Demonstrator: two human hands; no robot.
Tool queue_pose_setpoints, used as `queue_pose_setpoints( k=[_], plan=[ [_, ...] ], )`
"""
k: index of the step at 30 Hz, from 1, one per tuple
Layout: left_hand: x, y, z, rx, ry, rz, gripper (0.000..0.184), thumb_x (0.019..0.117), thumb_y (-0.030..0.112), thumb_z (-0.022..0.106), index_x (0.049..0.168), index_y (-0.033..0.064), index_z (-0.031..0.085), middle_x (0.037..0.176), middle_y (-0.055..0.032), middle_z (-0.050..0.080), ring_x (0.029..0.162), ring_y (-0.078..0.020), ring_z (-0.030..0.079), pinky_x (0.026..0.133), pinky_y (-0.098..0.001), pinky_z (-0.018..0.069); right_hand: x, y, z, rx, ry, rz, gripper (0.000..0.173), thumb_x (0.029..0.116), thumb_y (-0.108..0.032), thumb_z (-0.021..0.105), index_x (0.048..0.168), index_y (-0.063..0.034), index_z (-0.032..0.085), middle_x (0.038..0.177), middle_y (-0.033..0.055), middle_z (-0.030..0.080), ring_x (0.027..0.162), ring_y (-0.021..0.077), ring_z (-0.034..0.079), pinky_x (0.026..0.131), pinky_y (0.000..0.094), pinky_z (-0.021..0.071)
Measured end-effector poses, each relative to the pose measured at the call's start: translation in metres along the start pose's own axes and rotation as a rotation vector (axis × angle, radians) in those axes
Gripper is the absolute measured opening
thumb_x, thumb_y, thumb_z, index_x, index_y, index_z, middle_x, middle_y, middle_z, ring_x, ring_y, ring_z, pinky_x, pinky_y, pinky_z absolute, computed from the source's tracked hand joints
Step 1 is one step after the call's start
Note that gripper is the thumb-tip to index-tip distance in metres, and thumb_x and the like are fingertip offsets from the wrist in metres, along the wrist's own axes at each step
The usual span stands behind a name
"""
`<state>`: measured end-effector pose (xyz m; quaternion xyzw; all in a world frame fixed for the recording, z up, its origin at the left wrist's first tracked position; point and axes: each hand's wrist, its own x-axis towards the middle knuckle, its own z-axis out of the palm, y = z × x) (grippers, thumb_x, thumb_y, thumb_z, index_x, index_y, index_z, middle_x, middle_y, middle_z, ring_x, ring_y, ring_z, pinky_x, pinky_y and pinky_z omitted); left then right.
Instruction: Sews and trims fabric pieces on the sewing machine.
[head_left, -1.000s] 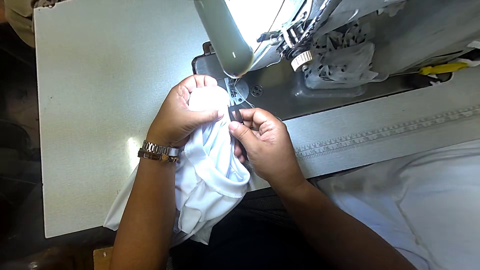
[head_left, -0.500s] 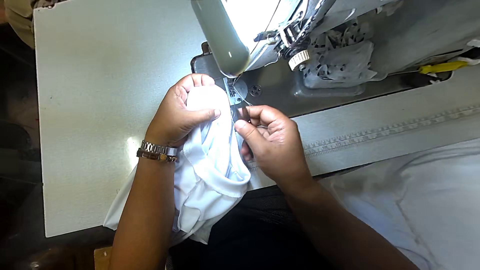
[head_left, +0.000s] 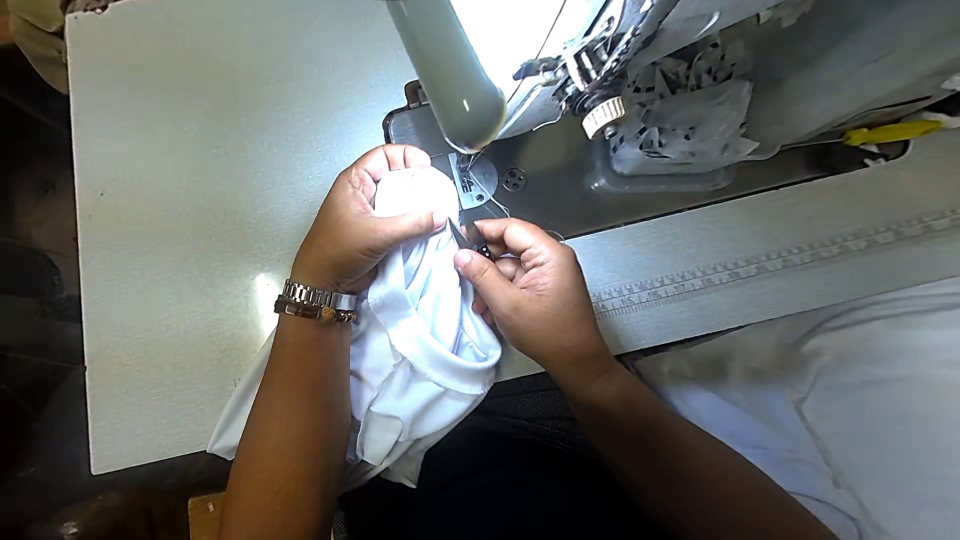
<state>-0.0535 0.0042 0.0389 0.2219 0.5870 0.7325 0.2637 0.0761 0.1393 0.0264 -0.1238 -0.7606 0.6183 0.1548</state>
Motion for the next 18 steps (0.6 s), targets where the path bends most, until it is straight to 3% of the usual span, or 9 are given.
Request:
queue_pose_setpoints(
  k=[18],
  plan=[
    [0.0014, -0.0020, 0.0006, 0.009, 0.005, -0.001, 0.045, 0.0738, -0.019, 0.071, 0.107, 0.0070, 0.056, 0.090, 0.0018, 0.069, 0.081, -0.0056, 0.069, 0.073, -0.0213, 0.0603, 0.0029, -0.0007, -0.0034, 0.017, -0.035, 0.070, 0.018, 0.0986, -0.008, 0.064, 0.114, 0.0005, 0.065, 0.079, -0.0029, 0.063, 0.052, -0.0037, 0.054, 0.048, 0.0117, 0.0481]
  ],
)
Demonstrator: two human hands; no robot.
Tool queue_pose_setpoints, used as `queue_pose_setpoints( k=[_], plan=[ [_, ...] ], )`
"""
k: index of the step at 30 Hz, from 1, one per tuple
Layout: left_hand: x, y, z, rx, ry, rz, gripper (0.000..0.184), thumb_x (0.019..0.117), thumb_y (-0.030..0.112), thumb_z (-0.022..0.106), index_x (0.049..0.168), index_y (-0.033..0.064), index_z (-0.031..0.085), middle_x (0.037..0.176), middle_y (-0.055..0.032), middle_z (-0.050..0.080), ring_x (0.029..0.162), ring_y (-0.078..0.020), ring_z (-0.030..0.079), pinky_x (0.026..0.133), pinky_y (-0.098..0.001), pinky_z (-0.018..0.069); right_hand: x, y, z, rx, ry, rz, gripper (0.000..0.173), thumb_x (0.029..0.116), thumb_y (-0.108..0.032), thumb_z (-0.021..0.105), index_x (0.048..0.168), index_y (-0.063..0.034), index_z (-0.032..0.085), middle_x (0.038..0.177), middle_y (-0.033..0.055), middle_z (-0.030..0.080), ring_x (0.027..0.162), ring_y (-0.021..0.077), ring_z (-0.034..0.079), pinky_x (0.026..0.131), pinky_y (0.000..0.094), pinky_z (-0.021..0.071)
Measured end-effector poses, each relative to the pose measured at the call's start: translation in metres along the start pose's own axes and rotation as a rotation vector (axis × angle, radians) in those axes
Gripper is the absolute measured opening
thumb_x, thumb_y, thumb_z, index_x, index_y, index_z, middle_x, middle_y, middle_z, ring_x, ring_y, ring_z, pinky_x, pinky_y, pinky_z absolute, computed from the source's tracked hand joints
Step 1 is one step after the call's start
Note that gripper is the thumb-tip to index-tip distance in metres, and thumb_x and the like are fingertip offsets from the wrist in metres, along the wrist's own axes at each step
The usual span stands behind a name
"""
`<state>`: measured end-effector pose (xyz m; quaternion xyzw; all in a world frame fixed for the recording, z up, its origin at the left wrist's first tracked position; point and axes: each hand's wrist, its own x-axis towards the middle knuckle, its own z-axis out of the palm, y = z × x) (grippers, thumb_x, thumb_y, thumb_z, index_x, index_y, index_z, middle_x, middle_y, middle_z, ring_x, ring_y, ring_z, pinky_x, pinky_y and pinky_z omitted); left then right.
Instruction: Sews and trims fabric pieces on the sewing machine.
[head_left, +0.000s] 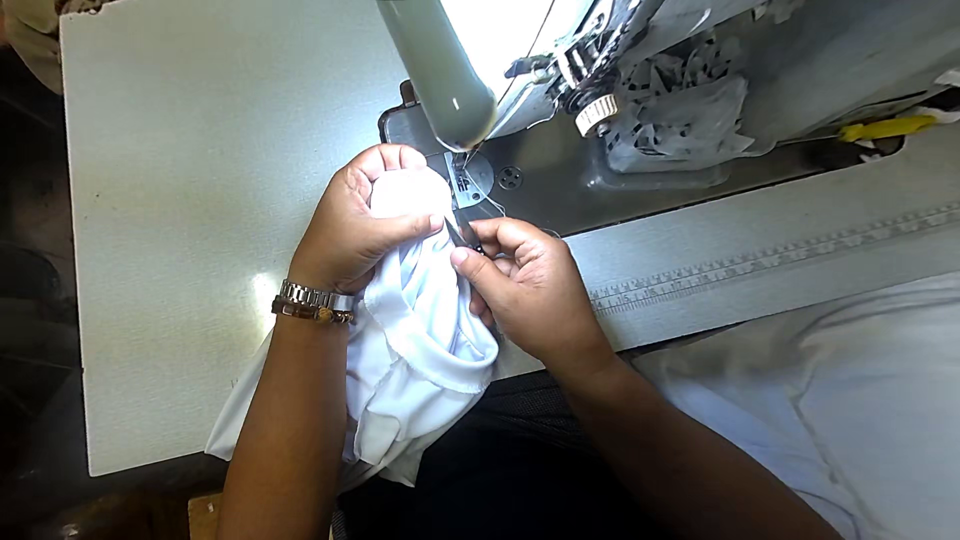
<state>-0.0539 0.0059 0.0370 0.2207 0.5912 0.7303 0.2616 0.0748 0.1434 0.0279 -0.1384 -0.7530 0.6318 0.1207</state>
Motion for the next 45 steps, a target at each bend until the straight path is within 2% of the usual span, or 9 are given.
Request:
queue_pose_setpoints(
  k=[10, 14, 16, 19, 23, 34, 37, 41, 45],
  plan=[
    [-0.003, 0.004, 0.002, 0.034, -0.005, -0.009, 0.044, 0.0729, -0.018, 0.072, 0.107, 0.0066, 0.057, 0.090, 0.0026, 0.068, 0.081, -0.0040, 0.068, 0.072, -0.0192, 0.0591, 0.002, -0.001, -0.001, 0.030, 0.113, 0.040, 0.015, 0.1018, -0.010, 0.060, 0.114, -0.0010, 0.063, 0.079, -0.0045, 0.063, 0.051, -0.0034, 0.054, 0.046, 0.0123, 0.0484],
    [-0.004, 0.007, 0.004, 0.058, 0.022, -0.022, 0.042, 0.0727, -0.017, 0.072, 0.105, 0.0067, 0.057, 0.088, 0.0031, 0.067, 0.080, -0.0027, 0.067, 0.071, -0.0178, 0.0582, 0.002, -0.002, -0.006, 0.058, 0.116, -0.084, 0.020, 0.0981, -0.006, 0.063, 0.117, 0.0016, 0.061, 0.085, -0.0047, 0.063, 0.056, -0.0050, 0.055, 0.050, 0.0106, 0.0494],
    [-0.003, 0.006, 0.004, 0.071, 0.021, -0.020, 0.044, 0.0715, -0.017, 0.073, 0.105, 0.0070, 0.057, 0.088, 0.0035, 0.067, 0.080, -0.0024, 0.067, 0.072, -0.0177, 0.0582, 0.003, -0.001, -0.003, 0.057, 0.103, -0.195, 0.032, 0.0945, -0.003, 0.065, 0.124, 0.0066, 0.057, 0.091, -0.0024, 0.063, 0.063, -0.0053, 0.054, 0.055, 0.0094, 0.0473],
    [0.001, -0.001, -0.001, 0.103, -0.027, 0.006, 0.047, 0.0694, -0.016, 0.077, 0.105, 0.0076, 0.057, 0.090, 0.0032, 0.068, 0.082, -0.0041, 0.068, 0.073, -0.0202, 0.0596, 0.010, 0.004, 0.002, -0.005, 0.098, -0.413, 0.038, 0.0902, 0.005, 0.063, 0.126, 0.0138, 0.054, 0.101, 0.0054, 0.065, 0.086, 0.0003, 0.061, 0.075, 0.0130, 0.0527],
    [0.005, -0.009, -0.004, 0.163, -0.060, 0.056, 0.047, 0.0689, -0.013, 0.080, 0.106, 0.0070, 0.058, 0.090, 0.0038, 0.070, 0.081, -0.0032, 0.069, 0.073, -0.0196, 0.0597, 0.019, 0.005, 0.007, -0.075, 0.113, -0.477, 0.041, 0.0883, 0.006, 0.063, 0.128, 0.0139, 0.055, 0.112, 0.0119, 0.067, 0.094, 0.0020, 0.064, 0.082, 0.0148, 0.0542],
    [0.009, -0.016, -0.005, 0.307, -0.106, 0.207, 0.040, 0.0698, -0.005, 0.081, 0.103, 0.0053, 0.062, 0.092, 0.0043, 0.067, 0.084, 0.0008, 0.065, 0.076, -0.0158, 0.0556, 0.029, 0.007, 0.009, -0.468, 0.166, -0.614, 0.035, 0.0900, 0.001, 0.066, 0.123, 0.0095, 0.063, 0.107, 0.0180, 0.072, 0.087, 0.0093, 0.067, 0.079, 0.0181, 0.0536],
    [0.010, -0.021, -0.005, 0.319, -0.106, 0.270, 0.037, 0.0696, -0.004, 0.081, 0.101, 0.0054, 0.063, 0.091, 0.0047, 0.067, 0.084, 0.0017, 0.064, 0.077, -0.0152, 0.0546, 0.031, 0.006, 0.010, -0.539, 0.142, -0.630, 0.031, 0.0902, 0.000, 0.064, 0.121, 0.0066, 0.066, 0.099, 0.0170, 0.071, 0.077, 0.0113, 0.063, 0.070, 0.0194, 0.0501],
    [0.010, -0.022, -0.004, 0.314, -0.102, 0.253, 0.037, 0.0690, -0.004, 0.081, 0.101, 0.0044, 0.063, 0.090, 0.0033, 0.068, 0.082, 0.0012, 0.065, 0.075, -0.0151, 0.0546, 0.039, 0.011, 0.009, -0.296, 0.062, -0.506, 0.033, 0.0852, 0.005, 0.059, 0.118, 0.0101, 0.060, 0.091, 0.0074, 0.062, 0.073, 0.0006, 0.051, 0.065, 0.0121, 0.0427],
    [0.009, -0.020, -0.003, 0.288, -0.106, 0.204, 0.040, 0.0688, -0.007, 0.081, 0.102, 0.0048, 0.063, 0.091, 0.0036, 0.068, 0.082, 0.0007, 0.066, 0.075, -0.0157, 0.0560, 0.040, 0.013, 0.004, 0.062, 0.015, -0.302, 0.036, 0.0835, 0.004, 0.061, 0.117, 0.0003, 0.050, 0.082, -0.0063, 0.058, 0.061, -0.0038, 0.050, 0.053, 0.0110, 0.0430]
  ],
)
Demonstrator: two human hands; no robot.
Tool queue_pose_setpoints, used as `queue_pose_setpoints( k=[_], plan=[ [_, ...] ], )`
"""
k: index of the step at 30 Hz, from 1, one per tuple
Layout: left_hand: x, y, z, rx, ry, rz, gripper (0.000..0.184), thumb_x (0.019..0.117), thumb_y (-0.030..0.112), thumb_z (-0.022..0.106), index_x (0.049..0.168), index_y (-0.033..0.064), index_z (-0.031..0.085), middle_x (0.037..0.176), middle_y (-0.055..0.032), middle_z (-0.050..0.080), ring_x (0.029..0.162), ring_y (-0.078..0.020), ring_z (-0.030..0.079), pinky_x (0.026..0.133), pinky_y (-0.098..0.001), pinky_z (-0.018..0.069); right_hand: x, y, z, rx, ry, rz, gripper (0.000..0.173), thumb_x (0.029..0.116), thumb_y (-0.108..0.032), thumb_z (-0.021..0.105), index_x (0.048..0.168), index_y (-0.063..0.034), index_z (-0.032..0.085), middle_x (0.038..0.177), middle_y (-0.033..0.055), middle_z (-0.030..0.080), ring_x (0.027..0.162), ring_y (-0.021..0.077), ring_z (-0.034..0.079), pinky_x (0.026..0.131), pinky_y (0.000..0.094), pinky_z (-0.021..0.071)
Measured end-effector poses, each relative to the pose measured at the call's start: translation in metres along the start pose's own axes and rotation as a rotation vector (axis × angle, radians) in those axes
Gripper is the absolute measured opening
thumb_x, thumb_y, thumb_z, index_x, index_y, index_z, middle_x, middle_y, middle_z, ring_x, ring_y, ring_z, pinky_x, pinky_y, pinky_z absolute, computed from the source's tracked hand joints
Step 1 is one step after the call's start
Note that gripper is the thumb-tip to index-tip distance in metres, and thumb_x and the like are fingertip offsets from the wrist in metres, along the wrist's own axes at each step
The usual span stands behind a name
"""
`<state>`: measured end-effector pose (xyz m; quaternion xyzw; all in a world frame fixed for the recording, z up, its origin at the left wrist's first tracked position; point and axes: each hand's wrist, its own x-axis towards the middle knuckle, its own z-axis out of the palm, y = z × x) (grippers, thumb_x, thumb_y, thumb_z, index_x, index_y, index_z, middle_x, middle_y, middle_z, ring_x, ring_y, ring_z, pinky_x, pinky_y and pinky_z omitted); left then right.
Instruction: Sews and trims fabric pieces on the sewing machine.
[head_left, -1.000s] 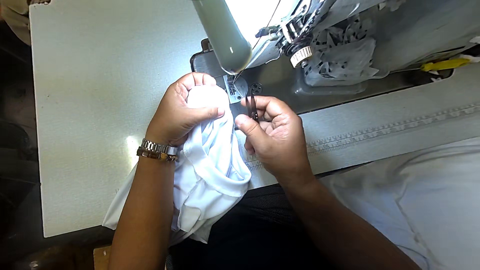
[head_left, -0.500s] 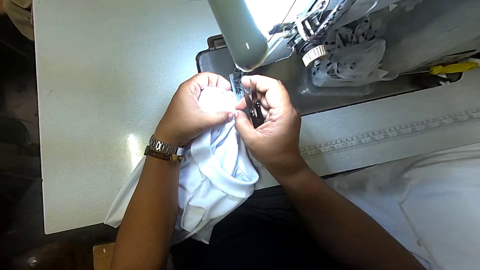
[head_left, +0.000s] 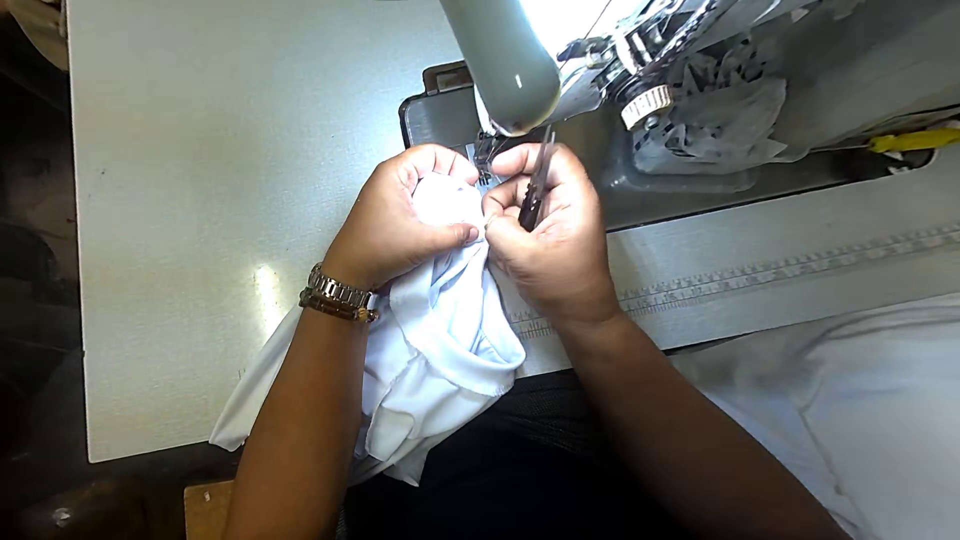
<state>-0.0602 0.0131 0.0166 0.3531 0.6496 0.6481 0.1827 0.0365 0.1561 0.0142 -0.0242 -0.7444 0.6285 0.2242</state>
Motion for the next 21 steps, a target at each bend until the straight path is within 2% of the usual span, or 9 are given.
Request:
queue_pose_setpoints(
  k=[3, 8, 21],
  plan=[
    [0.000, 0.003, 0.000, -0.025, -0.021, -0.015, 0.040, 0.0696, -0.008, 0.081, 0.102, 0.0045, 0.062, 0.090, 0.0045, 0.067, 0.081, 0.0006, 0.065, 0.074, -0.0160, 0.0563, 0.000, -0.003, -0.002, 0.210, 0.014, 0.153, 0.038, 0.0820, 0.007, 0.060, 0.115, -0.0077, 0.049, 0.075, -0.0084, 0.061, 0.050, -0.0003, 0.051, 0.044, 0.0142, 0.0438],
    [-0.001, 0.005, -0.003, -0.032, -0.033, -0.058, 0.040, 0.0705, -0.008, 0.081, 0.104, 0.0045, 0.062, 0.090, 0.0038, 0.068, 0.080, -0.0005, 0.066, 0.073, -0.0165, 0.0568, 0.002, -0.011, -0.004, 0.451, 0.039, 0.349, 0.036, 0.0843, 0.015, 0.052, 0.115, -0.0038, 0.051, 0.068, -0.0030, 0.057, 0.043, 0.0008, 0.043, 0.039, 0.0141, 0.0387],
    [0.000, 0.008, -0.003, -0.038, 0.019, -0.212, 0.041, 0.0708, -0.010, 0.081, 0.104, 0.0051, 0.063, 0.089, 0.0018, 0.068, 0.077, -0.0021, 0.067, 0.070, -0.0181, 0.0583, 0.000, -0.012, -0.015, 0.473, 0.025, 0.386, 0.032, 0.0856, 0.014, 0.051, 0.111, -0.0060, 0.053, 0.070, -0.0021, 0.058, 0.044, 0.0012, 0.043, 0.039, 0.0140, 0.0383]
  ],
)
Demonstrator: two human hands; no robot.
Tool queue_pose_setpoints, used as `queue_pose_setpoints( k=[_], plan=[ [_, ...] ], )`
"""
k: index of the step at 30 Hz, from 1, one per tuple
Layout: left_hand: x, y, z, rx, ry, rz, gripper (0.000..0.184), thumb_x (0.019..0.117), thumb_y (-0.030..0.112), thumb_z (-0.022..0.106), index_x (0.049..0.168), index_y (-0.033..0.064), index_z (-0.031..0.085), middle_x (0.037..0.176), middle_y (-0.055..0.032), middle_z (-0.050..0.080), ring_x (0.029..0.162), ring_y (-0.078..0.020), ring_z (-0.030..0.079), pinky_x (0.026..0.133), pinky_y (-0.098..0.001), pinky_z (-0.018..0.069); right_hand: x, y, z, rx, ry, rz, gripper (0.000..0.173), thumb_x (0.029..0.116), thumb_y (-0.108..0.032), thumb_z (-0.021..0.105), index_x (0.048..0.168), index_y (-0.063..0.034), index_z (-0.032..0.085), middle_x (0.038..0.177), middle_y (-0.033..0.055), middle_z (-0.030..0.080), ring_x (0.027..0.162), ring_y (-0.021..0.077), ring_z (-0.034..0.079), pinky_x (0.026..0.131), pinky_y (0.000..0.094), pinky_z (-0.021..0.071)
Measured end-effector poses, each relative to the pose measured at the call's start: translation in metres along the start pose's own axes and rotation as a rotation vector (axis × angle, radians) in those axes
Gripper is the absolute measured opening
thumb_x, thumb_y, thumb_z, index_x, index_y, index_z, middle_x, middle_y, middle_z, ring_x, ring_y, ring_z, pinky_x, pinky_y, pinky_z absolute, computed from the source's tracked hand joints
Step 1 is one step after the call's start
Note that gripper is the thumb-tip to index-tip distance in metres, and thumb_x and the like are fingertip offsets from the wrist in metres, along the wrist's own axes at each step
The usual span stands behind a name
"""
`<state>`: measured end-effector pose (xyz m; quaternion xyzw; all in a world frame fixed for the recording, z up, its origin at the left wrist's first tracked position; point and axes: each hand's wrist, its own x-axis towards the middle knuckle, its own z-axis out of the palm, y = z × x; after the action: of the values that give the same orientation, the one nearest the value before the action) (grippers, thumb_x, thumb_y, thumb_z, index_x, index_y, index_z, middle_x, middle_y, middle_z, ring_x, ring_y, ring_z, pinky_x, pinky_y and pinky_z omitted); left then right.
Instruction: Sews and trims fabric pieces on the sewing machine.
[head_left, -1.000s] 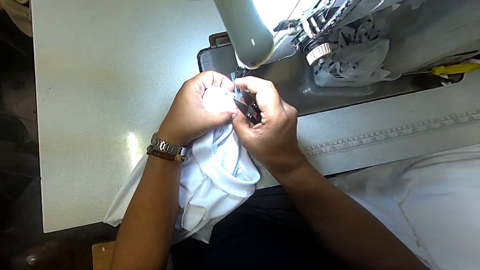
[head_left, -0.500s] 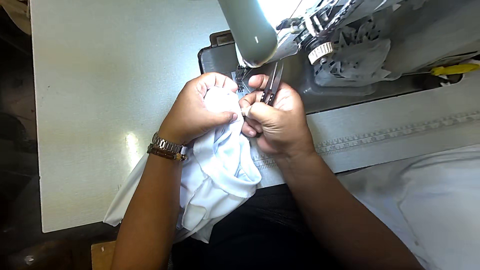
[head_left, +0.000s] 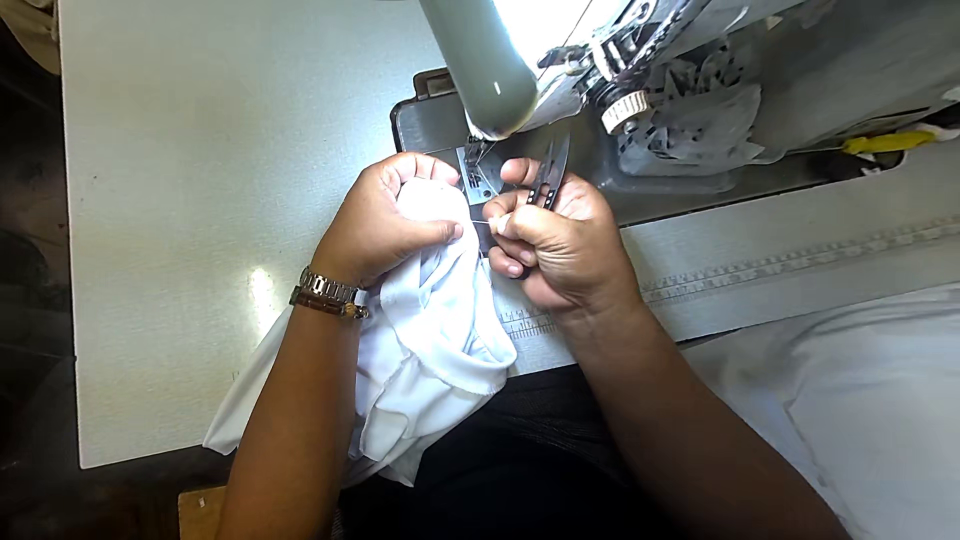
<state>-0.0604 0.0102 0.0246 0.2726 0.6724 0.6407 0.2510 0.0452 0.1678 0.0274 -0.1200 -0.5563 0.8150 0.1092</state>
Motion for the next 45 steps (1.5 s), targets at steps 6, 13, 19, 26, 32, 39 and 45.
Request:
queue_pose_setpoints(
  k=[6, 13, 19, 26, 32, 39, 45],
  plan=[
    [0.000, 0.001, -0.001, 0.004, 0.009, -0.021, 0.042, 0.0716, -0.011, 0.081, 0.107, 0.0040, 0.063, 0.091, 0.0015, 0.069, 0.078, -0.0019, 0.067, 0.070, -0.0183, 0.0587, -0.002, -0.008, -0.004, 0.036, 0.033, 0.008, 0.032, 0.0869, 0.013, 0.048, 0.112, -0.0063, 0.052, 0.073, -0.0011, 0.060, 0.045, 0.0012, 0.044, 0.039, 0.0140, 0.0388],
    [-0.001, 0.003, 0.001, -0.008, 0.010, -0.051, 0.042, 0.0710, -0.011, 0.080, 0.107, 0.0042, 0.063, 0.091, 0.0008, 0.069, 0.078, -0.0026, 0.067, 0.070, -0.0189, 0.0589, -0.011, -0.011, -0.018, -0.026, 0.038, 0.003, 0.034, 0.0839, 0.013, 0.048, 0.112, -0.0058, 0.053, 0.074, -0.0013, 0.059, 0.045, 0.0008, 0.043, 0.039, 0.0137, 0.0386],
    [-0.002, 0.008, 0.001, -0.004, 0.012, -0.112, 0.042, 0.0733, -0.012, 0.079, 0.109, 0.0041, 0.063, 0.092, 0.0001, 0.068, 0.078, -0.0035, 0.067, 0.069, -0.0186, 0.0588, -0.015, -0.003, -0.020, -0.082, 0.071, 0.001, 0.030, 0.0857, 0.011, 0.050, 0.110, -0.0057, 0.054, 0.073, -0.0027, 0.059, 0.044, 0.0008, 0.043, 0.039, 0.0140, 0.0395],
    [-0.003, 0.008, 0.000, -0.072, 0.041, -0.122, 0.042, 0.0750, -0.013, 0.077, 0.111, 0.0033, 0.062, 0.091, 0.0000, 0.069, 0.077, -0.0047, 0.069, 0.070, -0.0200, 0.0597, -0.021, -0.003, -0.024, -0.632, 0.039, -0.173, 0.043, 0.0961, -0.007, 0.062, 0.137, 0.0013, 0.053, 0.090, -0.0020, 0.060, 0.059, -0.0008, 0.052, 0.050, 0.0127, 0.0458],
    [-0.005, 0.010, 0.001, -0.109, 0.052, -0.127, 0.038, 0.0798, -0.013, 0.074, 0.111, 0.0040, 0.061, 0.090, 0.0011, 0.070, 0.077, -0.0042, 0.069, 0.069, -0.0200, 0.0597, -0.026, -0.003, -0.032, -0.883, -0.005, -0.347, 0.043, 0.1036, -0.016, 0.056, 0.141, 0.0055, 0.053, 0.125, 0.0112, 0.065, 0.093, -0.0016, 0.062, 0.081, 0.0115, 0.0504],
    [-0.004, 0.009, -0.001, -0.121, 0.033, -0.094, 0.034, 0.0813, -0.012, 0.072, 0.109, 0.0047, 0.061, 0.090, 0.0012, 0.069, 0.078, -0.0039, 0.068, 0.070, -0.0196, 0.0590, -0.022, 0.008, -0.029, -1.185, -0.056, -0.536, 0.036, 0.0997, -0.013, 0.061, 0.133, -0.0002, 0.067, 0.098, 0.0140, 0.069, 0.081, 0.0138, 0.062, 0.075, 0.0210, 0.0501],
    [-0.005, 0.011, 0.001, -0.130, 0.038, -0.086, 0.035, 0.0804, -0.012, 0.071, 0.110, 0.0040, 0.060, 0.090, 0.0023, 0.069, 0.079, -0.0035, 0.068, 0.072, -0.0194, 0.0588, -0.018, 0.009, -0.023, -1.147, -0.099, -0.556, 0.034, 0.0995, -0.011, 0.061, 0.131, 0.0001, 0.068, 0.097, 0.0132, 0.070, 0.080, 0.0122, 0.062, 0.076, 0.0191, 0.0500]
  ],
)
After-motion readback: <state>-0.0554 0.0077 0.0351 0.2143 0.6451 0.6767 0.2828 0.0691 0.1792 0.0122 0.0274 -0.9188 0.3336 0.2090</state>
